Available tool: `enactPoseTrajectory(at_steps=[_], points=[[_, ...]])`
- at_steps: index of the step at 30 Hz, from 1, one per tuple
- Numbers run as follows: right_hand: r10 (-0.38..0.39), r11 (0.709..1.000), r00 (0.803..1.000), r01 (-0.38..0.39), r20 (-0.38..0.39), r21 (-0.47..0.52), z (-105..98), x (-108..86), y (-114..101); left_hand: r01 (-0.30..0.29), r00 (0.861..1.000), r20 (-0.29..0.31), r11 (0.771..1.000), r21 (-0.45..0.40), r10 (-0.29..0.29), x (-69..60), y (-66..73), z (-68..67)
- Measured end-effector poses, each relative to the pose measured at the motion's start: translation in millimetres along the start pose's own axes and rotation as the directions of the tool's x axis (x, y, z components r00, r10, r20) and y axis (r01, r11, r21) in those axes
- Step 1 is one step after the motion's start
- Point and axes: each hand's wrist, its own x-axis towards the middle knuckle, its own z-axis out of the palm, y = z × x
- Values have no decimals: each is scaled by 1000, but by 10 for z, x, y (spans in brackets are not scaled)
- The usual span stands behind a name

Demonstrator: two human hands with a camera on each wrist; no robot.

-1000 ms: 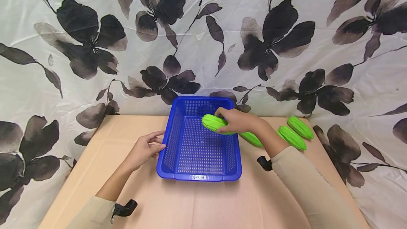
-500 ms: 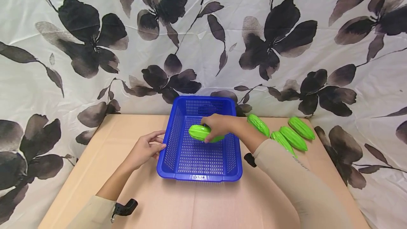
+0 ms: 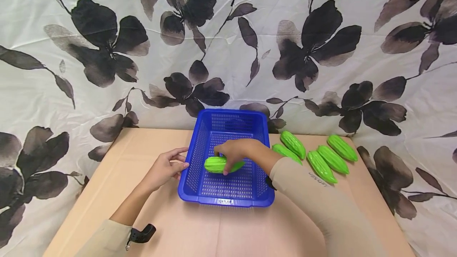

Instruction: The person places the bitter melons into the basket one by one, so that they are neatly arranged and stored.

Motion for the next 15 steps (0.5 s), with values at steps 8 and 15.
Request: enactPoseTrajectory(at_steps=[8,15], points=[[9,1000,997,-7,82,-17,69,168,-57,-3,1000,-6,1000,14,3,3,7,7],[-8,999,988,15,154,-45,189,301,-106,-13,1000,10,1000,25,13,11,7,-2]])
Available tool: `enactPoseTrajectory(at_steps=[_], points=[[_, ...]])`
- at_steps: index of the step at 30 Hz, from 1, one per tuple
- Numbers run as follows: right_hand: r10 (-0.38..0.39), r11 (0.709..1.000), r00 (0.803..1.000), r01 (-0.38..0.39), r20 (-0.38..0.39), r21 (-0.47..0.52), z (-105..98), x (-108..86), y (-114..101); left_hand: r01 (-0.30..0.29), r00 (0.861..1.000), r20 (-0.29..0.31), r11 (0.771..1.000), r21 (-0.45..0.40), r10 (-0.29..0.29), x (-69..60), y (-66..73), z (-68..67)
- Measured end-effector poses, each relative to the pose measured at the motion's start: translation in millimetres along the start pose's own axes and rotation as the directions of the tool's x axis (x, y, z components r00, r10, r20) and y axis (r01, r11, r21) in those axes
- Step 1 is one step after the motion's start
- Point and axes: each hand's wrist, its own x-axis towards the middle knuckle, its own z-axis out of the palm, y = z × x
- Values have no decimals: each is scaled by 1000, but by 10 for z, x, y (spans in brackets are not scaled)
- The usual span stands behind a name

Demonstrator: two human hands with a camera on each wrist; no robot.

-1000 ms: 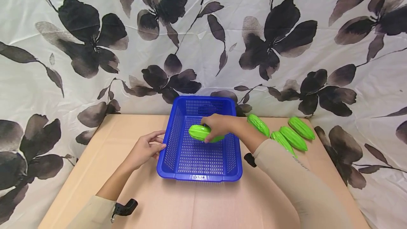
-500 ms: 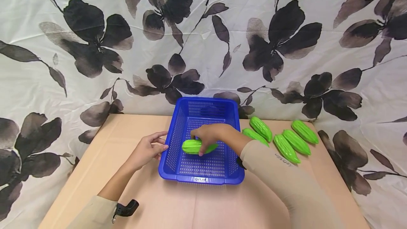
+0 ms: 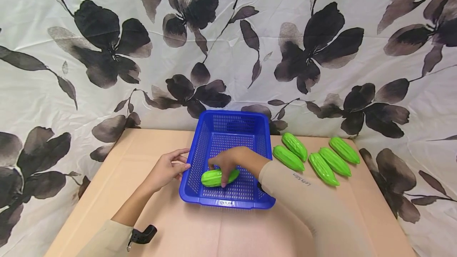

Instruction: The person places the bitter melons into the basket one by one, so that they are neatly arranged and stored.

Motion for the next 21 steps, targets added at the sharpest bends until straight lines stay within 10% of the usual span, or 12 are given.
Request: enactPoseTrajectory(at_steps=[21], points=[[-42,999,996,42,73,-5,191,124,-15,-11,1000,-11,1000,4,11,19,28,23]])
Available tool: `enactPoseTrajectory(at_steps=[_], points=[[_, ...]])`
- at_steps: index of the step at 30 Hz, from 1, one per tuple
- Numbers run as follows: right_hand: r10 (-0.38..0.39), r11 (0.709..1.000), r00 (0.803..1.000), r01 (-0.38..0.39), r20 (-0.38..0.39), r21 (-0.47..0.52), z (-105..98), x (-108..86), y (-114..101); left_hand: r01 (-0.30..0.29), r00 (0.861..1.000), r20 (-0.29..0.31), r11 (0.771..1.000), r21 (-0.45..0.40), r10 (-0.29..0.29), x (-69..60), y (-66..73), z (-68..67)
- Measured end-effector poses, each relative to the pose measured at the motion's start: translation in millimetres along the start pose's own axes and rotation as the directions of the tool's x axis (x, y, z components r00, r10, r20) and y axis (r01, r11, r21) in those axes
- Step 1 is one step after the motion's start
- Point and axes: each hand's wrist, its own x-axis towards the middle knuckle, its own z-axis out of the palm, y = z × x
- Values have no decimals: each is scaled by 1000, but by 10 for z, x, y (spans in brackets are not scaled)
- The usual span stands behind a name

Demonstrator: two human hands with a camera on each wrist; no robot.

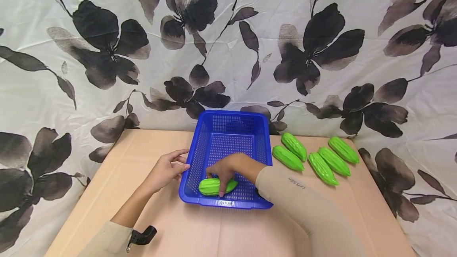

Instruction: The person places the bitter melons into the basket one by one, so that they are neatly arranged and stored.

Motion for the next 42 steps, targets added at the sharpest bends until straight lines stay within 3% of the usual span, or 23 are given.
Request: enactPoseTrajectory(at_steps=[12,20,27,34,42], points=[[-8,997,1000,7,18,77,30,-17,-37,-15,1000,8,1000,0,15,6,-25,-8],[-15,982,998,5,53,190,76,0,-42,-6,1000,-5,1000,5,6,-4,-29,4],[-14,982,998,0,68,191,76,31,-55,10,1000,-5,1000,-1,-10,6,-35,-4],[-10,991,999,3,50,132,15,5,-56,-7,1000,6,1000,1,7,14,-18,-14],[-33,985,999,29,19,168,-89,-82,1,0,1000,15,1000,-14,0,18,-12,-23]])
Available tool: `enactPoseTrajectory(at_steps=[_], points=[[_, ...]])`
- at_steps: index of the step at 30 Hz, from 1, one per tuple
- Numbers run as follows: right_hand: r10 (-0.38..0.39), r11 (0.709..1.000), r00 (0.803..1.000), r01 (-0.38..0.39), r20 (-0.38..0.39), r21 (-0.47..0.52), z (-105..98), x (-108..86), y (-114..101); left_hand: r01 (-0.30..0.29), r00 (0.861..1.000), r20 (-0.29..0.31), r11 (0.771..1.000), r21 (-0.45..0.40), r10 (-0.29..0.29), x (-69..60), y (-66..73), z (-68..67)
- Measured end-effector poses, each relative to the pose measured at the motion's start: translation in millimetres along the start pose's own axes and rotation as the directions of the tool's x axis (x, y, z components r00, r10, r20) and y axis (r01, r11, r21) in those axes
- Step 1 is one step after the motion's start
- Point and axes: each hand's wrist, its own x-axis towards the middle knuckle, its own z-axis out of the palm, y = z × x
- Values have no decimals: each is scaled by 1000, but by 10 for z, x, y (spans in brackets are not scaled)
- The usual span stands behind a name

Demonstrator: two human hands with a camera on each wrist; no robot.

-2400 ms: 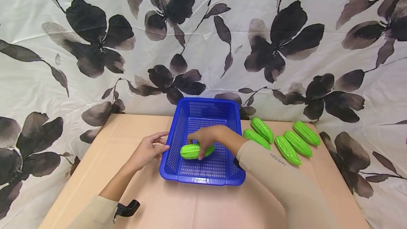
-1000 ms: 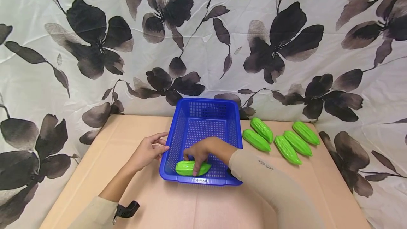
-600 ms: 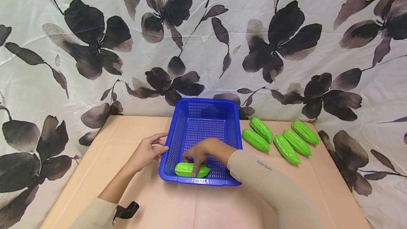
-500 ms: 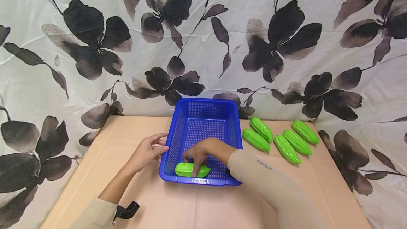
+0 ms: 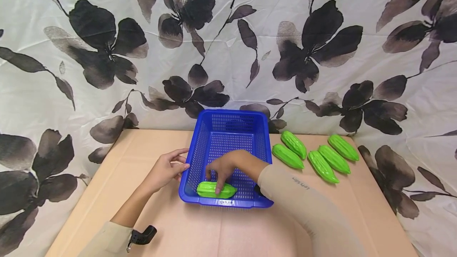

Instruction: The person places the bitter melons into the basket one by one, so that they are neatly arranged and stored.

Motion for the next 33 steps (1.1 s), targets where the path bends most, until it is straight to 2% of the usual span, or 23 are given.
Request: enactPoseTrajectory(at_steps=[11,15,18,22,26,30,33], points=[[-1,1000,990,1,-142,1,-250,-411,21,14,1000,-7,1000,7,-14,-7,6,5],[-3,999,975,14,-222,51,-325,-655,39,19,1000,-10,1000,4,-19,-8,16,7],[-23,994,954,54,-300,95,-340,-854,93,18,1000,-9,1000,5,-17,-9,13,8],[-42,987,898,105,-437,119,-274,-1099,243,16,1000,1,1000,7,-16,-3,6,6],[-23,975,823,145,-568,171,-140,-1290,400,15,1000,6,1000,14,-15,-12,-7,-8],[41,959,723,165,-690,230,34,-1441,561,12,1000,10,1000,17,-12,-15,-17,-20],[117,938,633,183,-766,294,172,-1527,702,15,1000,12,1000,17,-16,-14,-15,-24]])
